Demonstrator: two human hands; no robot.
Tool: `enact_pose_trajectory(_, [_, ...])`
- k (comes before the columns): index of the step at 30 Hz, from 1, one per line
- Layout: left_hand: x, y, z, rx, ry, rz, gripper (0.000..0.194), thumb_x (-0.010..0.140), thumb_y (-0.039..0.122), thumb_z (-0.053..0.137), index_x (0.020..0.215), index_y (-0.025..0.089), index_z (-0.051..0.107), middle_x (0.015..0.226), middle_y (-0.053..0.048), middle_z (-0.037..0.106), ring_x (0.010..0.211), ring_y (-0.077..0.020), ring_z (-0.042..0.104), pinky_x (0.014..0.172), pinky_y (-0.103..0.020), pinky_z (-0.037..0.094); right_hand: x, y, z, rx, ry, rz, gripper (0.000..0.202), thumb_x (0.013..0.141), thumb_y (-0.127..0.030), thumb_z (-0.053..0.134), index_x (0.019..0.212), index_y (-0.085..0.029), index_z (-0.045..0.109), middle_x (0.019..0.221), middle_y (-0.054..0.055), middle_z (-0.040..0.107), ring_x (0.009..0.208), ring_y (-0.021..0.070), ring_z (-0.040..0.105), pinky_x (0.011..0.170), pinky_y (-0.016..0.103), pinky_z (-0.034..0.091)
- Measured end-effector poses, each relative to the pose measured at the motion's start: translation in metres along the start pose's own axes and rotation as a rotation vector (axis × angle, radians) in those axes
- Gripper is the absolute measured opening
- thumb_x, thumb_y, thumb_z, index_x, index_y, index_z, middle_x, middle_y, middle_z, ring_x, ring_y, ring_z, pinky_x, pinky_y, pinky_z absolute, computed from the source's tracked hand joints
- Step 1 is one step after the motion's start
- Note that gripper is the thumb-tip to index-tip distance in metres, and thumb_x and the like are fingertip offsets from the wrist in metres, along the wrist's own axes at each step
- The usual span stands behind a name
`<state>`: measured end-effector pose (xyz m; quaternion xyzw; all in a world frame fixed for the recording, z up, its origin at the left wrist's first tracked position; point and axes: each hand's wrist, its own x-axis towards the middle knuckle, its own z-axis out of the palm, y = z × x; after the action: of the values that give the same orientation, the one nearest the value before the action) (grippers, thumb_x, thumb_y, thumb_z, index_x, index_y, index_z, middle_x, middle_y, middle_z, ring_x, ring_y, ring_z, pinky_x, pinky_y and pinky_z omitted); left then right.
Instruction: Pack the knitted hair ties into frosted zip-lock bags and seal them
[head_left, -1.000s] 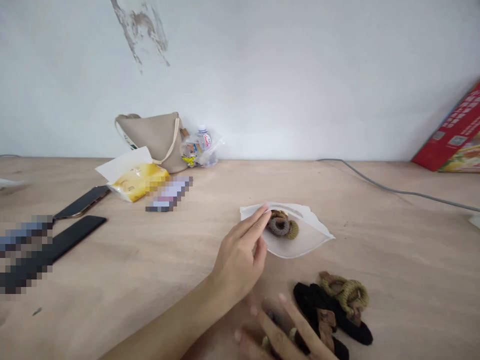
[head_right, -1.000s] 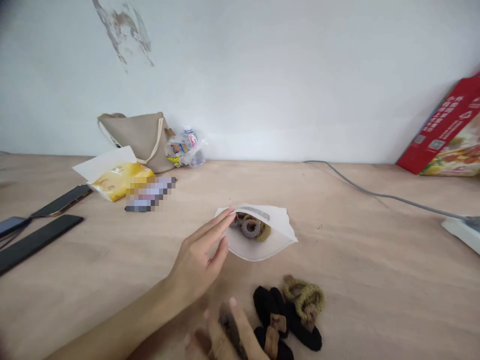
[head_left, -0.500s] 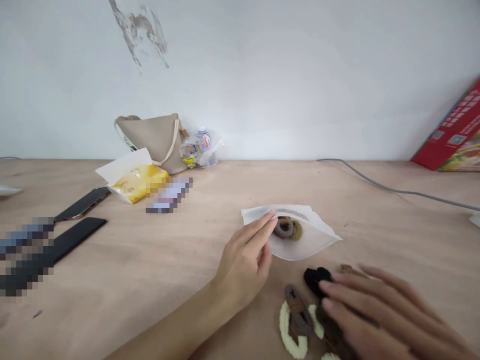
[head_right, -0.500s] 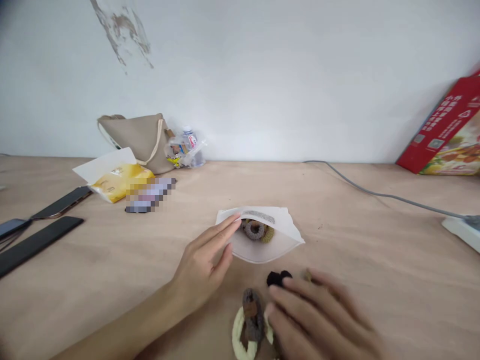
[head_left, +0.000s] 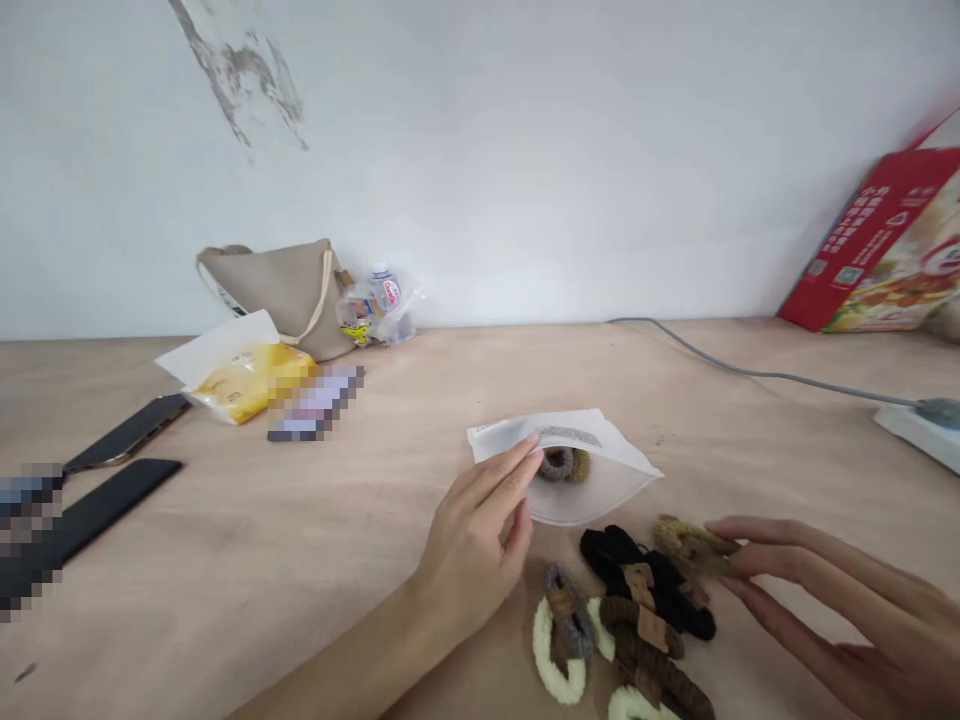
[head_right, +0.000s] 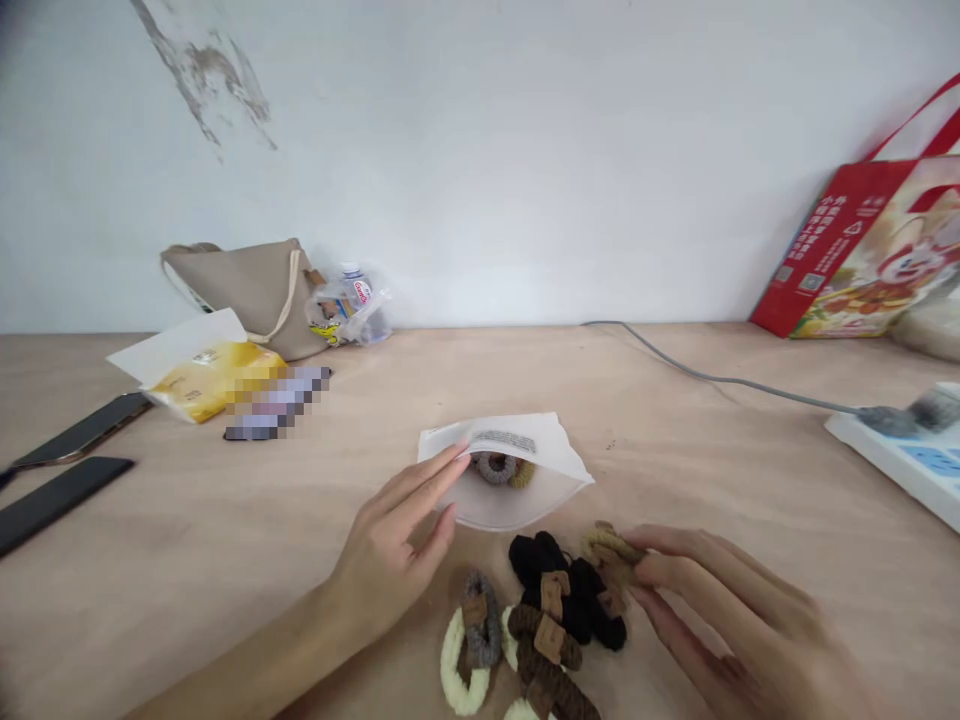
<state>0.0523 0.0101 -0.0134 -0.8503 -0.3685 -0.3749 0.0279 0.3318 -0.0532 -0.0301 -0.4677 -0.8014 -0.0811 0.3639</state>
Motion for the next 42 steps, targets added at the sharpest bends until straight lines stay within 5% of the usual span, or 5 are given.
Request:
enact_pose_trajectory(7, [0.000,-0.001,-0.004,-0.003,-0.024,0.057,0.044,0.085,0.007,0.047,0.127,0.017,0.051,0.130,-0.010,0.058,0.117,-0.0202,0.057,0.097,-0.033,0.051,0.057,-0.029,0.022,0.055,-0.124,-0.340,0.027,0.091,-0.006,0.040,0.109,-0.018,0.056,0.113,0.010,0.065,0.098,0.0201,0.065,0.082,0.031,0.055])
enact_pose_trajectory(20, [-0.003,-0.002,-0.001,-0.005,-0.031,0.040,0.043,0.085,0.007,0.048,0.127,0.016,0.051,0.129,-0.011,0.059,0.115,-0.0195,0.058,0.096,-0.033,0.051,-0.004,0.017,-0.003,-0.023,-0.314,0.006,0.026,0.089,-0.019,0.047,0.110,-0.028,0.057,0.091,0.003,0.063,0.076,0.0164,0.066,0.063,0.026,0.056])
enact_pose_trajectory(26, [-0.004,-0.004,-0.002,0.007,-0.029,0.061,0.044,0.086,0.008,0.047,0.128,0.018,0.050,0.130,-0.010,0.058,0.116,-0.0193,0.057,0.096,-0.033,0.051,0.036,-0.020,0.011,0.037,-0.144,-0.207,0.023,0.091,-0.013,0.047,0.111,-0.020,0.056,0.083,0.004,0.062,0.068,0.0139,0.062,0.060,0.024,0.050])
enact_pose_trajectory(32, [-0.004,-0.006,-0.004,0.029,-0.029,0.096,0.043,0.086,0.006,0.046,0.128,0.016,0.050,0.128,-0.010,0.059,0.119,-0.0190,0.055,0.097,-0.033,0.050,0.078,-0.046,0.031,0.064,-0.303,-0.213,0.034,0.088,-0.008,0.040,0.118,-0.013,0.055,0.091,0.008,0.069,0.075,0.0188,0.066,0.063,0.029,0.053])
enact_pose_trajectory(42, [-0.005,-0.003,0.000,-0.028,-0.028,0.048,0.044,0.084,0.005,0.048,0.127,0.014,0.050,0.131,-0.011,0.056,0.121,-0.0193,0.051,0.100,-0.035,0.048,0.002,-0.002,-0.004,0.102,-0.353,-0.065,0.021,0.082,-0.027,0.056,0.102,-0.028,0.062,0.098,0.004,0.068,0.082,0.0189,0.068,0.063,0.024,0.055])
